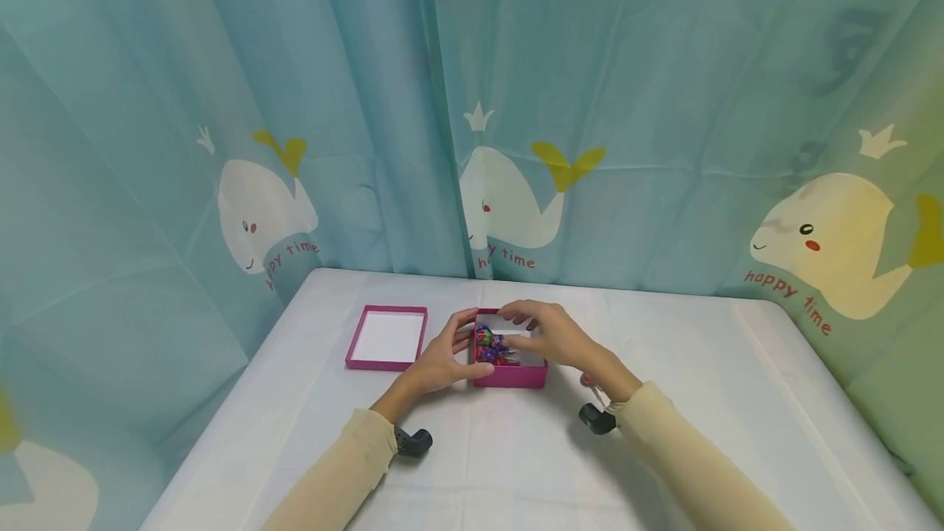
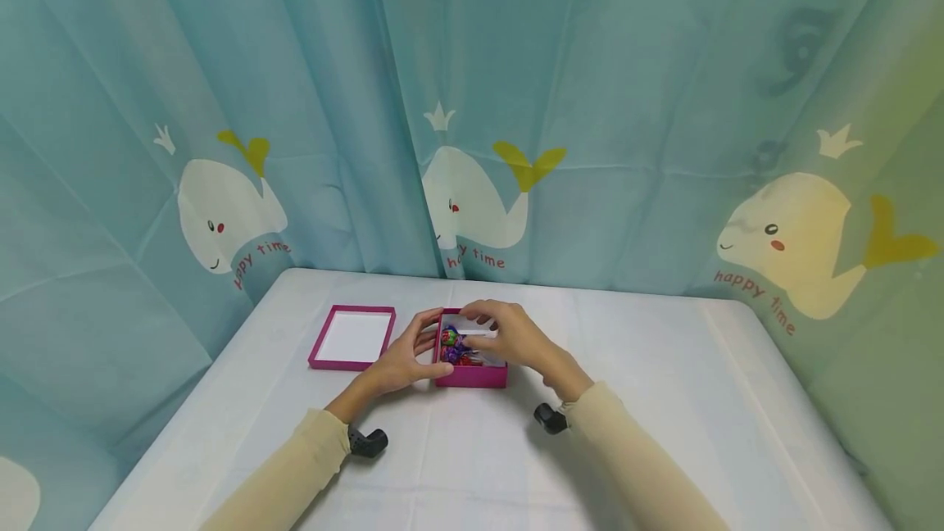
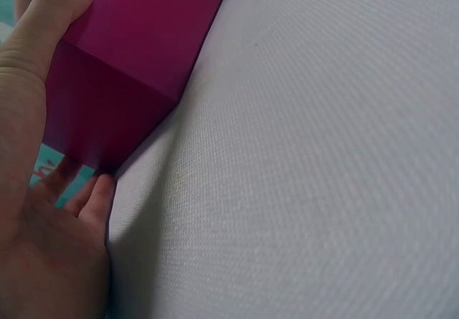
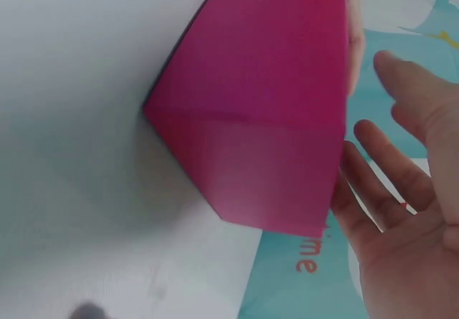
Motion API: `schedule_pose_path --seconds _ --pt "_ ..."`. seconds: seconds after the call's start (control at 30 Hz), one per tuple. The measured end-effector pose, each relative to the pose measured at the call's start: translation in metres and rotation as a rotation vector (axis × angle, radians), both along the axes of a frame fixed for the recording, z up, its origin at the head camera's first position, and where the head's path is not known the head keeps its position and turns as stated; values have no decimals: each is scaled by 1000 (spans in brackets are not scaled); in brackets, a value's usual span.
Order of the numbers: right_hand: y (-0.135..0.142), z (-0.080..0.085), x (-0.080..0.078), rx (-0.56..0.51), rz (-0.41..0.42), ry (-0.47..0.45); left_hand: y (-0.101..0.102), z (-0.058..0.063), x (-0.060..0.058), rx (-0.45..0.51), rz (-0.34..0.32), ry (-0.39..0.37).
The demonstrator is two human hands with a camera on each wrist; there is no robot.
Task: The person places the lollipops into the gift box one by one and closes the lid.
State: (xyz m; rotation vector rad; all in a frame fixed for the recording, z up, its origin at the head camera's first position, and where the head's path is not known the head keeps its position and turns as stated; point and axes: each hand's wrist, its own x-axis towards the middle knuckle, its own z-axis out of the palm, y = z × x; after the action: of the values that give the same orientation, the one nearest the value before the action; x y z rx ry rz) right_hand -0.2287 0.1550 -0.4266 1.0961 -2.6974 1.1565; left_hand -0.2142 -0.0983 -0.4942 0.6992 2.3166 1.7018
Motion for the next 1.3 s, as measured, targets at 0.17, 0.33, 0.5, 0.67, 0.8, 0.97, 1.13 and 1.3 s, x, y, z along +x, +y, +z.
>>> schedule_pose_path --seconds 0.17,0.33,0.5,0.67,0.8,0.97,1.13,1.3 --pt "10 3 4 -61 -9 7 0 0 0 3 12 -9" --pt "22 3 10 -54 -66 64 1 -1 0 -9 23 -17" --pt "38 5 17 -47 -102 87 2 -1 -2 -10 20 -16" --pt "59 4 24 -35 -119 75 2 -1 -3 -2 22 -16" --pt "78 -1 31 -7 -142 94 1 -1 -3 0 21 -22" --pt "101 -8 43 4 -174 91 1 0 -3 -8 18 -29" --pt "121 -17 55 6 -192 96 0 2 -2 11 8 -32" --pt "136 -26 68 -4 -201 102 -1 1 -1 2 8 -23"
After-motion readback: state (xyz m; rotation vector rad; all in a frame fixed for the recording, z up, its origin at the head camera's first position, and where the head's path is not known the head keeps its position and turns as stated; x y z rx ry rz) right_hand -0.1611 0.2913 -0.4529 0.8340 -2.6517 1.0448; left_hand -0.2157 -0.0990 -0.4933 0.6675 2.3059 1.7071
